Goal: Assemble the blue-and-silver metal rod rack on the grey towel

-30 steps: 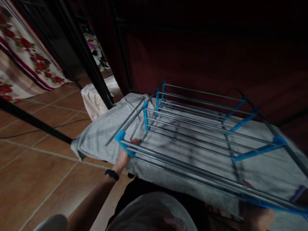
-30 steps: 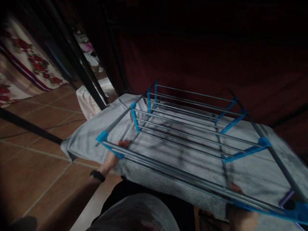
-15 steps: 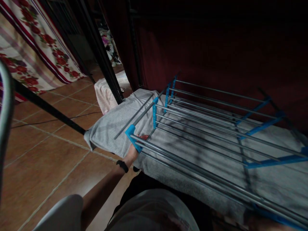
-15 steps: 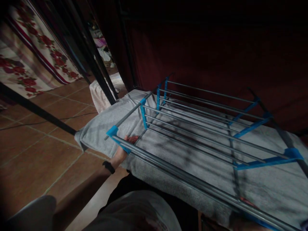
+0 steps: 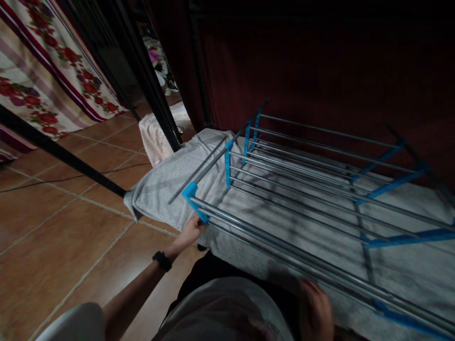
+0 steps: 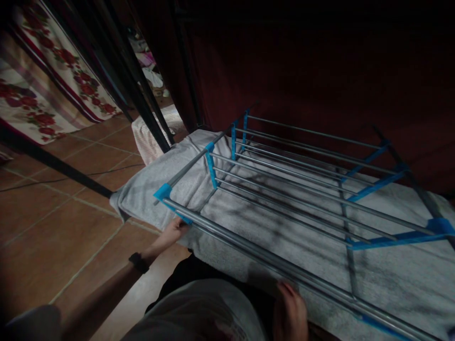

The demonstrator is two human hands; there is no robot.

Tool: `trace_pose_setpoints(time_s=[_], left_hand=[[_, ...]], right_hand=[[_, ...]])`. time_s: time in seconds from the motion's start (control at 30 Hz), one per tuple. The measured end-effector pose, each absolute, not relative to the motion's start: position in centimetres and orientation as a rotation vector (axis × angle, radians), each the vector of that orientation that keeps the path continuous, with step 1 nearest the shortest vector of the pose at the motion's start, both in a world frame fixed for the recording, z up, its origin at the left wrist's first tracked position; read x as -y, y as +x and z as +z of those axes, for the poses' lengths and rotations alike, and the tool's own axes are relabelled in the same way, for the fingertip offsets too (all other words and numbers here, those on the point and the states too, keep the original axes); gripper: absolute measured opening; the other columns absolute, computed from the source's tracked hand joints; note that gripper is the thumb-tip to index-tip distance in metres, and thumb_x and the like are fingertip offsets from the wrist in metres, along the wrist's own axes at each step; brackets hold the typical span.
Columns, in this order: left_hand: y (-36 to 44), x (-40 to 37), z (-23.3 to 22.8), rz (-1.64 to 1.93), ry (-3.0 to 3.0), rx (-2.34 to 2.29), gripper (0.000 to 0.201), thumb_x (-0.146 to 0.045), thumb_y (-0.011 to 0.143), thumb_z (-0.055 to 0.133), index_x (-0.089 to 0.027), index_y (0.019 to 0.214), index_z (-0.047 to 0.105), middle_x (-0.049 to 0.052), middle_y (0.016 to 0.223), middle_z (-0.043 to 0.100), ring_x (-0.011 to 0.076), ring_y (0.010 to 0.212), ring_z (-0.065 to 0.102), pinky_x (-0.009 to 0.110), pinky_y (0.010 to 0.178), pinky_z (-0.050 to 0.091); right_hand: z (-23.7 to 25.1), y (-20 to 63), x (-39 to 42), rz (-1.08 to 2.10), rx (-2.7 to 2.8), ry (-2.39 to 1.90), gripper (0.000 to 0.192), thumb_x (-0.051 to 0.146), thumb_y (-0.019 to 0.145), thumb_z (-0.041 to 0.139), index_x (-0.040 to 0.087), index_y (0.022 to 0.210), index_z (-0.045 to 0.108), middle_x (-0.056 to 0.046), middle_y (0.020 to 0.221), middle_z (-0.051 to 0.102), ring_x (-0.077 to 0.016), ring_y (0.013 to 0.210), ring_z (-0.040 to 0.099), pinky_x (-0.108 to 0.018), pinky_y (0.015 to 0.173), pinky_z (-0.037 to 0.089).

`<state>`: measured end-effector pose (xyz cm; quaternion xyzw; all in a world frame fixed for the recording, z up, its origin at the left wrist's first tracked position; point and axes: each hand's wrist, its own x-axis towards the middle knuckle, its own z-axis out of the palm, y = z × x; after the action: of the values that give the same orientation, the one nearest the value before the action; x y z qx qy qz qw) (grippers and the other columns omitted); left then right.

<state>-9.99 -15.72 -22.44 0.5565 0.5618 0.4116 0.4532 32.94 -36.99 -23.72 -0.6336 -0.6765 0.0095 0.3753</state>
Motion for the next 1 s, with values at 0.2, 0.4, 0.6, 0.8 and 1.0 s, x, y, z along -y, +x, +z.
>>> trace_pose_setpoints(time_s=[0.2,0.4,0.6,0.8,1.0], left_hand=[[-9.7,15.7,-23.5,0.990,1.453,-1.361,0.011,-0.026,0.064,0.074,-0.022,0.072,0.068,0.006,0.082,0.069,0.0290,0.093,0.064,0.044,0.090,0.055],[-9.4,16.0,-23.2,1.028,1.519,-1.375,0.007,-0.024,0.066,0.072,-0.022,0.072,0.069,0.008,0.087,0.069,0.0320,0.098,0.063,0.049,0.095,0.054],[-8.9,16.2,-22.6,1.022,1.510,-1.428,0.008,-0.023,0.065,0.073,-0.023,0.070,0.067,0.006,0.080,0.067,0.0330,0.097,0.063,0.050,0.099,0.052],[-8.7,16.1,-22.3,1.037,1.475,-1.462,0.010,-0.026,0.062,0.075,-0.023,0.067,0.066,0.006,0.081,0.067,0.0329,0.096,0.062,0.051,0.101,0.050],[-8.2,16.3,-21.6,1.073,1.411,-1.444,0.019,-0.027,0.061,0.080,-0.025,0.059,0.061,0.005,0.073,0.063,0.0327,0.093,0.060,0.050,0.105,0.048]], right_hand=[[-23.0,22.5,28.5,-0.008,2.171,-1.561,0.036,0.021,0.104,0.041,0.021,0.134,0.061,-0.013,0.125,0.072,-0.0300,0.114,0.067,-0.047,0.096,0.054],[-22.9,21.8,26.0,0.088,2.219,-1.650,0.026,0.020,0.103,0.047,0.026,0.118,0.067,-0.007,0.103,0.077,-0.0233,0.093,0.072,-0.035,0.082,0.055],[-23.0,22.2,26.5,0.085,2.207,-1.661,0.023,0.024,0.104,0.049,0.027,0.117,0.067,-0.006,0.107,0.078,-0.0230,0.093,0.072,-0.034,0.075,0.054],[-23.0,22.3,26.5,0.088,2.177,-1.626,0.025,0.025,0.105,0.046,0.027,0.117,0.067,-0.006,0.104,0.078,-0.0228,0.092,0.074,-0.035,0.078,0.055],[-23.0,22.3,26.5,0.102,2.190,-1.631,0.028,0.025,0.106,0.043,0.027,0.117,0.068,-0.007,0.105,0.079,-0.0235,0.090,0.074,-0.036,0.078,0.057]])
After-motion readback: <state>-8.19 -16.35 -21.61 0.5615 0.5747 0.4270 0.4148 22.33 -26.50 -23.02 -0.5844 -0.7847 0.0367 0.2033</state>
